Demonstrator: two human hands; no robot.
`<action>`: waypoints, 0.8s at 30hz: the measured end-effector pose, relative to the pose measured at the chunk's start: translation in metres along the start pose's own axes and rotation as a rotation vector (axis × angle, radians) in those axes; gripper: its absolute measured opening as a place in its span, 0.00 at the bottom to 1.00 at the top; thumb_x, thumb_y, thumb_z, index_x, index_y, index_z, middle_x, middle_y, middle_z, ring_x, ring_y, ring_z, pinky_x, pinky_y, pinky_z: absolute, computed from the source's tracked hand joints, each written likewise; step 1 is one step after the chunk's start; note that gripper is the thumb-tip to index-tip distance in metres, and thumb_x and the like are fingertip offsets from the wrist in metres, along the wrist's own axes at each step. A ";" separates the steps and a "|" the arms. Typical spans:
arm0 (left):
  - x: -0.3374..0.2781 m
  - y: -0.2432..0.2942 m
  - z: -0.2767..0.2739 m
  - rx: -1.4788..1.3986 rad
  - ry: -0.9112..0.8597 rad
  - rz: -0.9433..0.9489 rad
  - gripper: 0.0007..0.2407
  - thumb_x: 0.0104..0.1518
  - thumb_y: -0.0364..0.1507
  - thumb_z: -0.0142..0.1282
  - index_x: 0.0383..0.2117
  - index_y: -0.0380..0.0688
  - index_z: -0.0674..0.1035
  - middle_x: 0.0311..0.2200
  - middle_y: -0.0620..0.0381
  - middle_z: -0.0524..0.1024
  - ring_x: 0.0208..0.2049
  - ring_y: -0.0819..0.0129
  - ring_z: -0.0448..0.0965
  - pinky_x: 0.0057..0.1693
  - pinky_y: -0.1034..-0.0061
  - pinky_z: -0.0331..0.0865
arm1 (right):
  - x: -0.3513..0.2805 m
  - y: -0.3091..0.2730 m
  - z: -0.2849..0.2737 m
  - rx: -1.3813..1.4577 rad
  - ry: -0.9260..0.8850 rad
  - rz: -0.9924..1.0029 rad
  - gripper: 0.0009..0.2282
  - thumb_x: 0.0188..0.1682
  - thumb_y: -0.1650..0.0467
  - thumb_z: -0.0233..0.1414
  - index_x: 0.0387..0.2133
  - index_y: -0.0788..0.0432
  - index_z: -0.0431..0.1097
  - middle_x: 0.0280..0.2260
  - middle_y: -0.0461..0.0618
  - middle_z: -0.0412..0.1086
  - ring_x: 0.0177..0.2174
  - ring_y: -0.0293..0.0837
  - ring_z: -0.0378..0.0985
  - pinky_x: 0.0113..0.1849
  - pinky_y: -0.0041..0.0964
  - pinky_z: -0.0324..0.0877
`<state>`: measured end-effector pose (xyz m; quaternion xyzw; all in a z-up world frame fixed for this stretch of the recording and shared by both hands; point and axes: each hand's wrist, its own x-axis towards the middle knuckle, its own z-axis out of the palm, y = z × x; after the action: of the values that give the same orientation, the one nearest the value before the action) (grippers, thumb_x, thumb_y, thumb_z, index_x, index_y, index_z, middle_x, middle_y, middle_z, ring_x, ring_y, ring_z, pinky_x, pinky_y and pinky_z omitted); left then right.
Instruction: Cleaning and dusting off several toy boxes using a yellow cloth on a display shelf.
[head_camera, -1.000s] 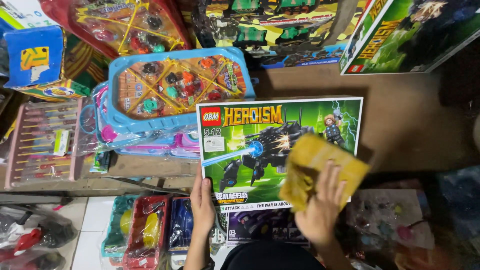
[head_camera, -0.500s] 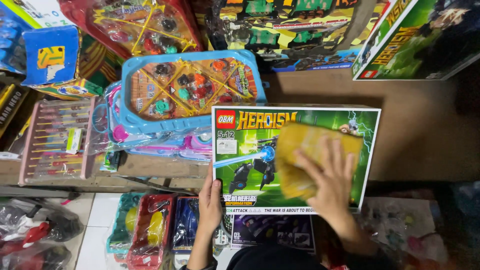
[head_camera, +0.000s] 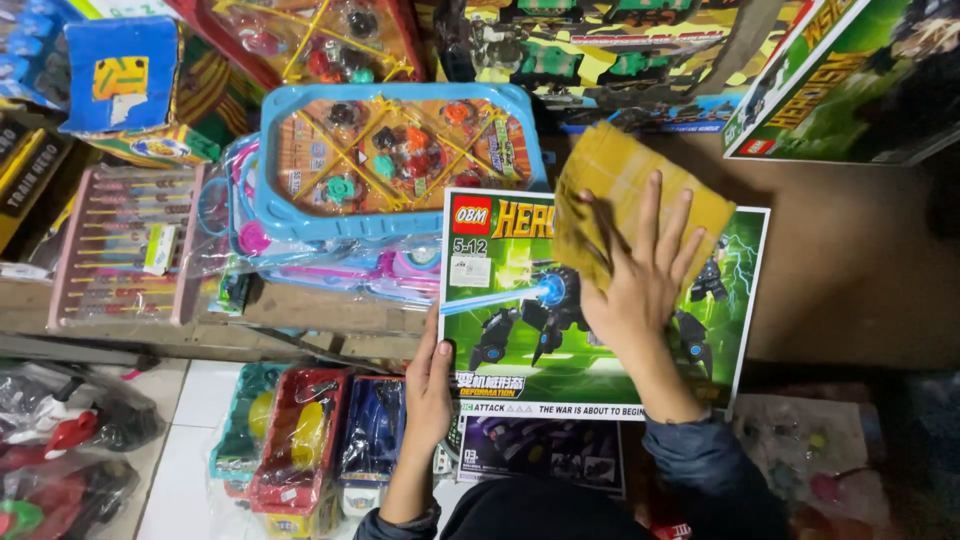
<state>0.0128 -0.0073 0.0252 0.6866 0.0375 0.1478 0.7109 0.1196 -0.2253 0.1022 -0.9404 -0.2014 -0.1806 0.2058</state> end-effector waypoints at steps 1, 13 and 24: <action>0.001 0.002 0.000 0.014 -0.012 0.013 0.23 0.69 0.31 0.39 0.69 0.31 0.59 0.70 0.43 0.60 0.71 0.60 0.58 0.71 0.70 0.49 | 0.006 -0.011 0.000 -0.018 0.017 0.001 0.34 0.35 0.69 0.62 0.61 0.34 0.65 0.73 0.55 0.37 0.70 0.70 0.34 0.65 0.72 0.31; -0.016 -0.019 -0.009 0.123 -0.023 0.059 0.25 0.71 0.39 0.33 0.69 0.35 0.60 0.66 0.41 0.66 0.65 0.59 0.66 0.67 0.69 0.57 | -0.016 -0.072 0.008 0.111 0.009 -0.225 0.35 0.36 0.68 0.60 0.63 0.33 0.62 0.73 0.57 0.40 0.69 0.71 0.40 0.64 0.73 0.37; -0.011 0.015 0.007 0.340 0.062 -0.229 0.29 0.69 0.37 0.34 0.77 0.56 0.44 0.22 0.55 0.62 0.23 0.72 0.57 0.34 0.76 0.56 | -0.133 -0.019 0.002 0.066 -0.073 -0.043 0.37 0.28 0.60 0.64 0.59 0.30 0.62 0.69 0.58 0.41 0.66 0.69 0.40 0.60 0.74 0.36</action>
<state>0.0013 -0.0166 0.0386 0.7830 0.1617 0.0787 0.5955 -0.0016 -0.2493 0.0503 -0.9346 -0.2347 -0.1438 0.2252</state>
